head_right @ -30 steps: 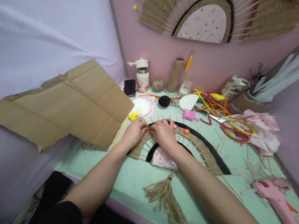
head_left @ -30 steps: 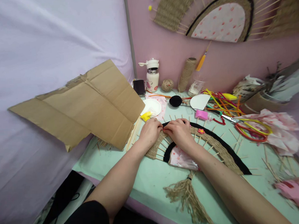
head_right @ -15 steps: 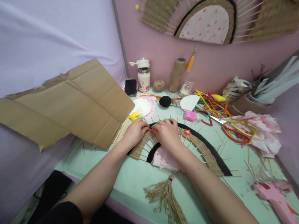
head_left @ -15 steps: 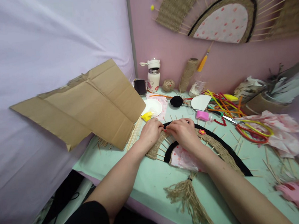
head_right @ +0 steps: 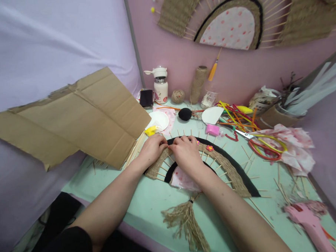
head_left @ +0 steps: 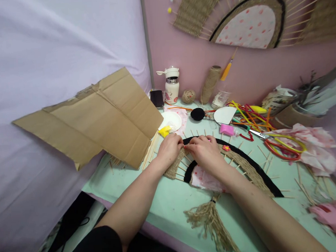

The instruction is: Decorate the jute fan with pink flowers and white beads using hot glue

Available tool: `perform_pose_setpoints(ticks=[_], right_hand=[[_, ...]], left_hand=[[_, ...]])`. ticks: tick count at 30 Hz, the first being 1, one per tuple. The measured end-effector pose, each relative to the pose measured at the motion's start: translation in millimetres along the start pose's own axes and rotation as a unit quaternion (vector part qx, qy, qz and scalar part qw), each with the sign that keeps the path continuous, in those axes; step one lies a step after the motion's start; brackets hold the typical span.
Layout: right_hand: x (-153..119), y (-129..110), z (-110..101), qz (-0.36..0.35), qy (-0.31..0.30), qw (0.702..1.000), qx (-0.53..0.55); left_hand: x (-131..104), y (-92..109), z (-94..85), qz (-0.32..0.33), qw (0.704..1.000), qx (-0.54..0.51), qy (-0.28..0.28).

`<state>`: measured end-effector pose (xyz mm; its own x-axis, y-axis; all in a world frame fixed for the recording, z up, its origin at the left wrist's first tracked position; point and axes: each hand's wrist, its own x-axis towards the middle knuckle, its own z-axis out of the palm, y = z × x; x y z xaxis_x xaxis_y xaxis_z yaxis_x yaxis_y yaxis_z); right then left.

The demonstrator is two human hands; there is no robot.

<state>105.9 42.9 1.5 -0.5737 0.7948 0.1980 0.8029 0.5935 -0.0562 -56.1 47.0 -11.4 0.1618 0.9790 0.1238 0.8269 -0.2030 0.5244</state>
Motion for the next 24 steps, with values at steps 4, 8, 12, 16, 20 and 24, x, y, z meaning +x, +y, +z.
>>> perform_pose_setpoints(ticks=[4, 8, 12, 16, 20, 24], right_hand=[[-0.2, -0.8, 2.3, 0.001, 0.001, 1.0, 0.0], [-0.1, -1.3, 0.5, 0.002, 0.0, 1.0, 0.001], [0.6, -1.7, -2.5, 0.007, -0.004, 1.0, 0.003], [1.3, -1.8, -2.0, 0.01, -0.01, 1.0, 0.003], [1.6, -0.5, 1.1, 0.012, -0.016, 1.0, 0.001], [1.6, 0.7, 3.0, 0.01, -0.021, 1.0, 0.001]], left_hand=[[0.2, 0.0, -1.1, 0.005, 1.0, 0.003, -0.008], [0.3, -0.3, -1.5, 0.008, 1.0, 0.004, -0.007], [0.4, 0.2, -2.2, 0.005, 1.0, 0.004, -0.007], [0.5, 0.4, -2.6, 0.005, 1.0, 0.009, -0.004], [0.9, -1.7, -0.5, 0.012, 1.0, 0.008, -0.001], [1.0, -4.0, 1.9, 0.016, 1.0, 0.013, -0.012]])
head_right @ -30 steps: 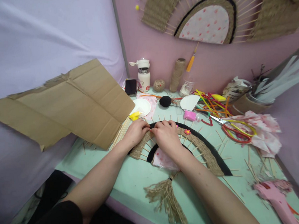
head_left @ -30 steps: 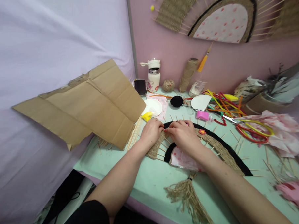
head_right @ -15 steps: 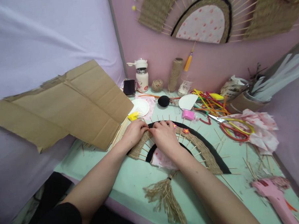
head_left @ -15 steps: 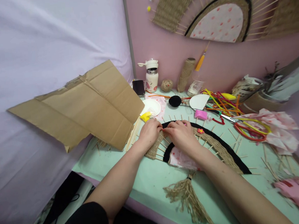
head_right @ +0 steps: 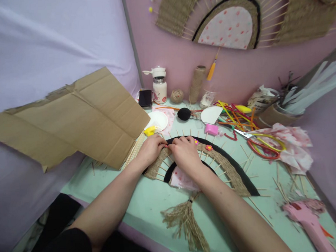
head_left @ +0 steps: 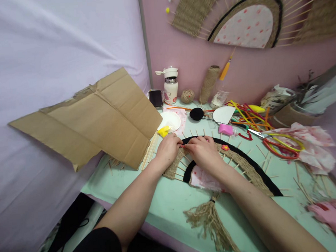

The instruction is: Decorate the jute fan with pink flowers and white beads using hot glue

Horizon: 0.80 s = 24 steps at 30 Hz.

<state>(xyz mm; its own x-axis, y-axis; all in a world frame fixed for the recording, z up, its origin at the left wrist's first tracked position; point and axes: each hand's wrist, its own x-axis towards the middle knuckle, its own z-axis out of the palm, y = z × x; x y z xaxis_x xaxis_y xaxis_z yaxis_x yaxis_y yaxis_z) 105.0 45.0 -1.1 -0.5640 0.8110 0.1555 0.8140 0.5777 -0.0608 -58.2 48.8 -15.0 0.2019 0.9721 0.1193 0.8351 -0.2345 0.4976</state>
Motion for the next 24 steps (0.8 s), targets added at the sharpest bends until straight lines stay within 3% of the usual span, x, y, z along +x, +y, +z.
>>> perform_pose_setpoints(ticks=[24], right_hand=[[-0.6, -1.4, -4.3, 0.002, -0.032, 0.999, -0.009]], left_hand=[[2.4, 0.0, 2.3, -0.009, 1.0, -0.015, 0.01]])
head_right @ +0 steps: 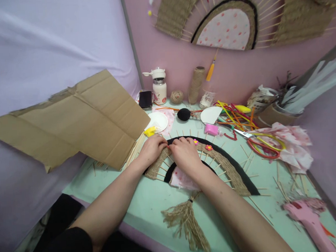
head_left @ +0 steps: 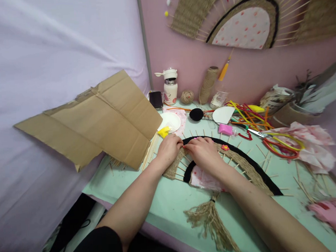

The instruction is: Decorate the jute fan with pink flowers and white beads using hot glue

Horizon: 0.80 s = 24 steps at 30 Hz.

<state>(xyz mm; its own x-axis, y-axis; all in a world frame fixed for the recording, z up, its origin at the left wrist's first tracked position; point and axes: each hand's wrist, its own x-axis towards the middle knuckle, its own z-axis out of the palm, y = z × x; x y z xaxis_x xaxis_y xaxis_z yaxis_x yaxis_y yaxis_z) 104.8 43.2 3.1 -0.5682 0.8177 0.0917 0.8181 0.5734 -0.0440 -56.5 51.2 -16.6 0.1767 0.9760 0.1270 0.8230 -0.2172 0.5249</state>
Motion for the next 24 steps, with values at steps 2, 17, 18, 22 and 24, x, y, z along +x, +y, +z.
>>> perform_pose_setpoints(ticks=[2, 17, 18, 22, 24], right_hand=[[-0.2, -0.1, -0.8, -0.002, -0.003, 1.0, 0.0], [-1.2, -2.6, -0.6, -0.002, -0.009, 1.0, -0.005], [-1.3, -2.6, -0.9, -0.003, -0.009, 1.0, -0.005], [-1.2, -2.6, -1.8, -0.001, -0.008, 1.0, -0.004], [-1.1, -2.8, -2.1, -0.001, -0.009, 1.0, -0.003]], left_hand=[[0.2, -1.4, 0.8, 0.004, 1.0, 0.001, -0.006], [-0.1, -1.0, -1.2, 0.009, 1.0, -0.004, -0.006], [-0.2, -1.0, -1.5, 0.008, 1.0, -0.006, -0.009], [-0.3, -0.7, -2.8, 0.011, 1.0, -0.013, -0.012], [-0.1, -0.8, -3.0, 0.013, 1.0, -0.011, -0.01]])
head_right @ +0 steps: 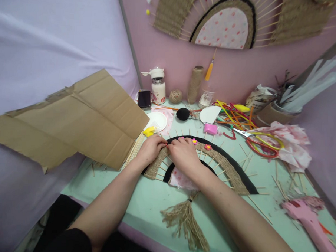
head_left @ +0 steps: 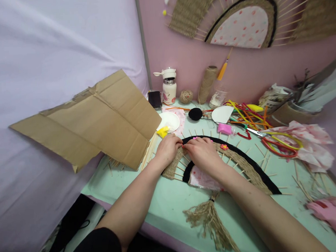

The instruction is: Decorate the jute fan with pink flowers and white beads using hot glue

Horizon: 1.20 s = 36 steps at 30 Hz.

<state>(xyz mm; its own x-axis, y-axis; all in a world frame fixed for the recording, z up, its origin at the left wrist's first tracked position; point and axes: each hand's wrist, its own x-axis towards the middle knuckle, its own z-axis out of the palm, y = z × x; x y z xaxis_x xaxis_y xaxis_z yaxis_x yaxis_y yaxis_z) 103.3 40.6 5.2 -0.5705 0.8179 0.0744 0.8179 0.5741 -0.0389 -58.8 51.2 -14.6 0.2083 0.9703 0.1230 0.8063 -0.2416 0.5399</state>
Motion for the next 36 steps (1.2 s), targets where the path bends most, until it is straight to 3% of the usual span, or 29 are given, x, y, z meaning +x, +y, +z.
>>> perform_pose_setpoints(ticks=[28, 36], right_hand=[[-0.3, -2.3, -1.6, -0.002, -0.007, 1.0, 0.002], [-0.4, -3.0, -3.3, 0.0, -0.009, 1.0, 0.001]], left_hand=[[0.1, 1.5, -3.5, -0.036, 0.999, -0.026, 0.0], [1.2, -4.2, -0.8, 0.005, 1.0, -0.017, 0.002]])
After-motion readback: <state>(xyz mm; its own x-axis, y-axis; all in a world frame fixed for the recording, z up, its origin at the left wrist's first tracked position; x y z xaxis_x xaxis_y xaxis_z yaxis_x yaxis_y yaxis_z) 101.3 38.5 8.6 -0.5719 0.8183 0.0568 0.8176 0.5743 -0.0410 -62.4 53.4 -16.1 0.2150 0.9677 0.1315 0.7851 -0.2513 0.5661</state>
